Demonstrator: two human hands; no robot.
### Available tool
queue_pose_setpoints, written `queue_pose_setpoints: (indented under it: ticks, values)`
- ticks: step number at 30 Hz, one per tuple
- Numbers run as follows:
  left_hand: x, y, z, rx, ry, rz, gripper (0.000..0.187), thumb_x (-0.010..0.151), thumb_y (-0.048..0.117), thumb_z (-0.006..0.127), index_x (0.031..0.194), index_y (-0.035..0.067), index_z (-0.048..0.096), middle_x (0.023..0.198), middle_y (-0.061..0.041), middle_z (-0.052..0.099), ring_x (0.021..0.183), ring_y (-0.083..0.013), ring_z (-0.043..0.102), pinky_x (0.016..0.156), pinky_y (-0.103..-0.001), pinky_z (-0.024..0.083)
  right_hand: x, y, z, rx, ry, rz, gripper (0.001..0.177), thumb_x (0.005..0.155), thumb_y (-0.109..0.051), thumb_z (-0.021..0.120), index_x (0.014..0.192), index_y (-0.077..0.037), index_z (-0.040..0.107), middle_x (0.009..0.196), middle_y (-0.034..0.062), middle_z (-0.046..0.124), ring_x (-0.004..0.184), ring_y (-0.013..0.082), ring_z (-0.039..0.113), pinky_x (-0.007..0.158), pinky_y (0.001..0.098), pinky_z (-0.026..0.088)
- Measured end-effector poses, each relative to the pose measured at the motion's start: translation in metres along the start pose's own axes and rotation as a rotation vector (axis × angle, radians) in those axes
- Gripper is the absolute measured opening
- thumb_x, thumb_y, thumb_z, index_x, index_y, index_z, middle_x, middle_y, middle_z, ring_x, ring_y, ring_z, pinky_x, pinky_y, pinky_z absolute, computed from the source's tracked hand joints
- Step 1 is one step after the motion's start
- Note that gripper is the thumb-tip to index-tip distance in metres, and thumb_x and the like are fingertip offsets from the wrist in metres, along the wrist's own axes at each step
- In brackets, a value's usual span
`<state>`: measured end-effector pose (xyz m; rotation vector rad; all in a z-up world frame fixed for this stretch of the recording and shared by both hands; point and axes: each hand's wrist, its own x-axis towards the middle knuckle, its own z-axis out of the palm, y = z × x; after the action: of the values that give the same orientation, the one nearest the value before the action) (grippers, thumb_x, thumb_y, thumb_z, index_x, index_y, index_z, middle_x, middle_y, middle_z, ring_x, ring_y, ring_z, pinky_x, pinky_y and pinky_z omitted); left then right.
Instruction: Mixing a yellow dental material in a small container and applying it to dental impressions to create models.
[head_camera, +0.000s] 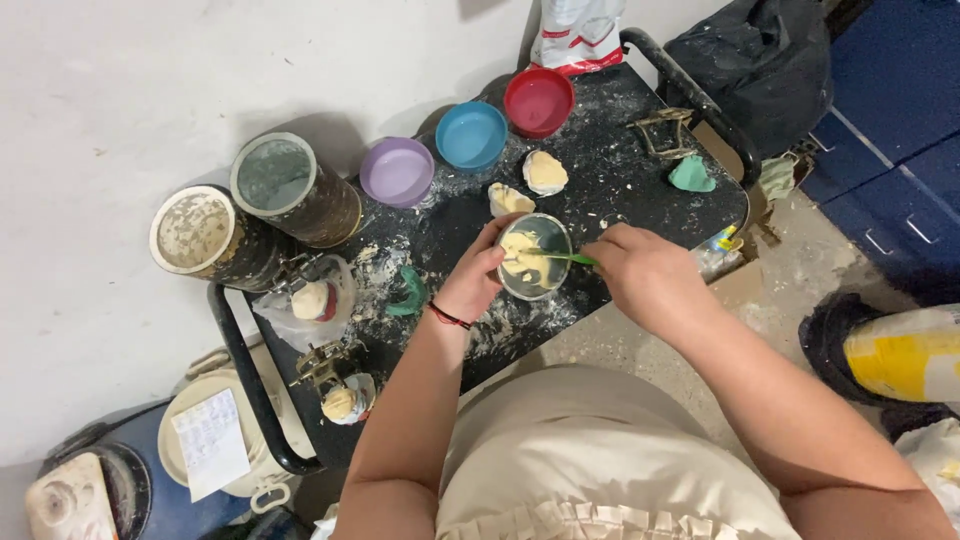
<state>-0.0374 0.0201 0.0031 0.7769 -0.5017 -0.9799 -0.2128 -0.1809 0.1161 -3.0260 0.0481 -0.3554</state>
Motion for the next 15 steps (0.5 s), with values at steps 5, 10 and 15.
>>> queue_pose_setpoints:
  ticks: [5, 10, 15]
  values:
    - [0.007, -0.028, 0.0, -0.047, 0.096, 0.001, 0.067, 0.104, 0.05, 0.063, 0.149, 0.005, 0.041, 0.132, -0.023, 0.059, 0.121, -0.0332, 0.065, 0.096, -0.049, 0.06, -0.012, -0.008, 0.034, 0.044, 0.235, -0.066, 0.018, 0.098, -0.015, 0.069, 0.114, -0.016, 0.078, 0.103, 0.0044, 0.073, 0.092, 0.0182, 0.074, 0.079, 0.0271, 0.058]
    - [0.008, -0.02, 0.021, -0.014, 0.206, 0.093, 0.058, 0.103, 0.046, 0.066, 0.141, 0.005, 0.054, 0.126, -0.022, 0.066, 0.116, -0.0317, 0.069, 0.091, -0.045, 0.062, -0.03, -0.016, 0.042, 0.011, 0.228, -0.141, 0.018, 0.097, -0.014, 0.063, 0.108, -0.018, 0.077, 0.099, 0.0038, 0.068, 0.083, 0.0193, 0.072, 0.068, 0.0294, 0.056]
    - [0.012, -0.021, 0.039, 0.048, 0.285, 0.122, 0.055, 0.102, 0.04, 0.07, 0.14, 0.003, 0.06, 0.121, -0.022, 0.071, 0.112, -0.0285, 0.072, 0.089, -0.041, 0.064, -0.031, -0.002, 0.073, -0.071, 0.301, -0.108, 0.014, 0.1, -0.02, 0.065, 0.108, -0.017, 0.077, 0.103, 0.0065, 0.069, 0.089, 0.0212, 0.072, 0.068, 0.0312, 0.054]
